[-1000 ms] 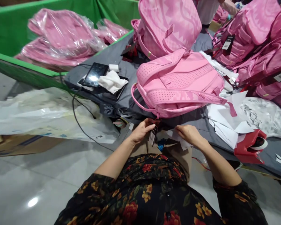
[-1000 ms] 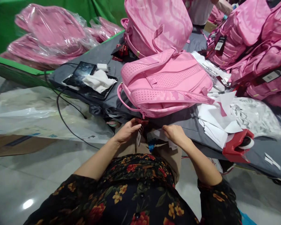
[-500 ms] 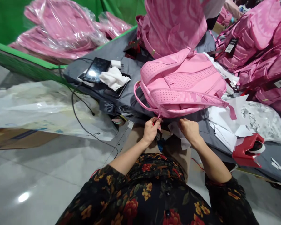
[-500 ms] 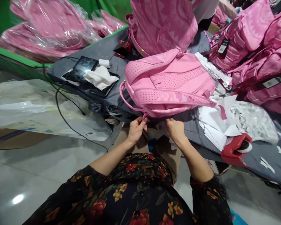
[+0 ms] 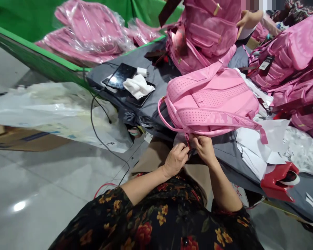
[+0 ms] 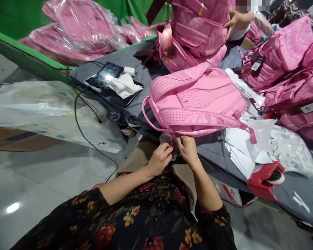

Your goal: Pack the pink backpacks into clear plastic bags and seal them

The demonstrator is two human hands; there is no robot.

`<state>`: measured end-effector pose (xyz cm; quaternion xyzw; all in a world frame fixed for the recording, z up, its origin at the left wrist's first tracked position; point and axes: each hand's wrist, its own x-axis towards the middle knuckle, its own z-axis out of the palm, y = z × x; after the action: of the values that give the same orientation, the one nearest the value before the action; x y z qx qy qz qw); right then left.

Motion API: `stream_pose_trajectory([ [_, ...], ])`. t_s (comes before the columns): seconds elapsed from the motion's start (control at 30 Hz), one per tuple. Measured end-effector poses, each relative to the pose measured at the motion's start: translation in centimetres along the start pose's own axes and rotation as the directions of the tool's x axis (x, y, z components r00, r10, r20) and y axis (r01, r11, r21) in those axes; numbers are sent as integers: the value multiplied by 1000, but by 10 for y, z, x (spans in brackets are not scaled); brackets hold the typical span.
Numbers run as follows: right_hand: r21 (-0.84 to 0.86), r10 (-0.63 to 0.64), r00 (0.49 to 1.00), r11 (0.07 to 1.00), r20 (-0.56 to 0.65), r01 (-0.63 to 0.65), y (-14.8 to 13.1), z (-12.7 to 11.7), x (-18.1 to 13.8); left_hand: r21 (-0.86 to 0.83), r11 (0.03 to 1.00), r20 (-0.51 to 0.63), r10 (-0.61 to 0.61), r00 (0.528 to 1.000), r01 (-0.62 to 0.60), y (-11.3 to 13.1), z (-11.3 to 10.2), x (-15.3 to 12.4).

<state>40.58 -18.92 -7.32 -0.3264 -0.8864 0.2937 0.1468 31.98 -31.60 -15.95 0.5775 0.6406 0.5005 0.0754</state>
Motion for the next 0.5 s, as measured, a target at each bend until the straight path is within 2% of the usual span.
stream_pose_trajectory([
  [0.1,116,29,997,993,-78,-20,-5,9,-4,-80,994,-125,-85,989,75,-5,-7,0],
  [0.17,137,54,985,990,-163,-31,-8,19,-6,-257,947,-223,-250,942,191,-10,-9,2],
  [0.2,120,65,976,992,-209,-40,-9,24,-6,-364,894,-263,-367,892,260,-13,-8,4],
  [0.27,58,74,959,996,-274,-60,-8,32,-6,-586,718,-272,-611,743,376,-22,-6,10],
  [0.3,23,73,954,997,-291,-70,-6,35,-6,-687,597,-215,-711,670,414,-26,-5,15],
  [0.33,-10,68,951,997,-302,-75,-5,36,-6,-768,461,-110,-780,617,445,-29,-4,19],
  [0.37,-38,61,949,996,-310,-76,-3,37,-6,-818,319,33,-805,592,479,-32,-4,24],
  [0.43,-80,40,948,994,-315,-69,0,37,-5,-824,77,339,-727,597,561,-34,-6,33],
  [0.5,-96,26,953,994,-303,-58,1,35,-5,-785,-36,523,-573,631,618,-34,-12,40],
])
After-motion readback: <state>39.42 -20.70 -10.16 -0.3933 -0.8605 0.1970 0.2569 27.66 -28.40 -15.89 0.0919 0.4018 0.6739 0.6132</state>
